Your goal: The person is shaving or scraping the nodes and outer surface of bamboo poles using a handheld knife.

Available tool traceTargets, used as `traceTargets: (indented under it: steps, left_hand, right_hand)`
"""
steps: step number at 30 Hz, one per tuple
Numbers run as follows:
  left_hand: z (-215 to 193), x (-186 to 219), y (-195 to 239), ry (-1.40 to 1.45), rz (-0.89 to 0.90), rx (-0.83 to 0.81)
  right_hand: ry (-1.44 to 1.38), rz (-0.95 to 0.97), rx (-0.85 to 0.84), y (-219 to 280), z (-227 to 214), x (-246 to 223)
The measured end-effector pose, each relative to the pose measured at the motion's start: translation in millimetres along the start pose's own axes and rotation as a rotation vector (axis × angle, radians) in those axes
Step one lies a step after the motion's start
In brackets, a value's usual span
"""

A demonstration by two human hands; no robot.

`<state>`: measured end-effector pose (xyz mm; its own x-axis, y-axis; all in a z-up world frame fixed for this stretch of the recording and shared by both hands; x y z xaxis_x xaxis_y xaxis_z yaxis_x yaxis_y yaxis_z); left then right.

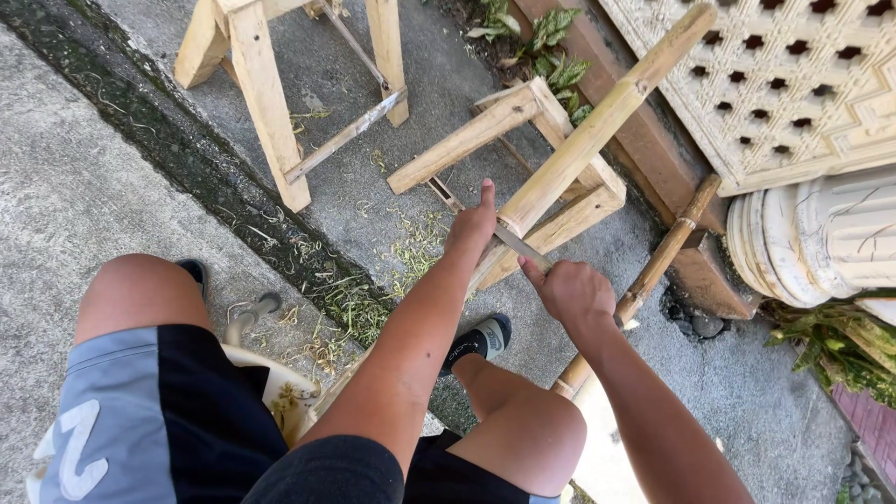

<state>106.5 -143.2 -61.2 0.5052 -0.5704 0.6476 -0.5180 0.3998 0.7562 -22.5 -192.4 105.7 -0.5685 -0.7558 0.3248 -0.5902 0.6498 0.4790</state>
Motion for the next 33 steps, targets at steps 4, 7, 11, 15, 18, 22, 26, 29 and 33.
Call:
traceTargets:
  steps: [4,7,11,15,18,22,26,29,33]
  left_hand:
    - [-3.5,4.1,8.3,0.019,-0.024,-0.015]
    - [-14.8,13.8,26.9,-0.032,-0.096,-0.003]
    - [-8.6,11.2,17.4,-0.064,-0.115,0.016]
    - [-5.2,9.1,4.5,-0.084,-0.156,0.03]
    - [-7.0,15.5,11.1,-0.052,-0.18,0.0]
    - [-3.7,36.9,-38.6,-0.184,-0.003,0.167]
    - [-1.5,18.8,-1.4,-0.159,0.012,-0.002]
    - [-4.0,8.4,-5.6,-0.177,0.08,0.004]
    - [9.6,-9.5,-22.2,-0.18,0.13,0.06]
  right_hand:
    - [0.009,0.015,-0.03,2.1,-1.8,-1.9]
    - [0.004,-0.008,-0.023,-0.9,-3.1,-4.0]
    - [0.011,-0.004,-0.044,-0.3,-3.8,-5.3]
    - [0.0,0.021,-0.08,-4.3,-4.1,-6.5]
    - [-0.017,0.024,-0.011,-4.0,-0.1,-8.3]
    - [-0.031,-0.021,0.133,-47.3,6.7,-5.3]
    - [-0.053,0.005,0.063,-16.4,16.1,1.1]
    - [-0.046,-0.016,0.016,-8.8,7.9,-0.1]
    - [-0.081,0.01,-0.012,3.2,7.4,-3.0]
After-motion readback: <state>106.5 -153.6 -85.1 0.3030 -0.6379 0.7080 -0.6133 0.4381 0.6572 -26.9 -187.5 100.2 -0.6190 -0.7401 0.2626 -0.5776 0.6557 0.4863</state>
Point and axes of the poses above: each hand's wrist, its own y-axis away from the middle knuckle, its own z-axis out of the palm, x = y × z, the point moved 2 cm from there along -y, towards the middle knuckle, and after that the axes turned 5 degrees about -y, right-handed, at the moved point
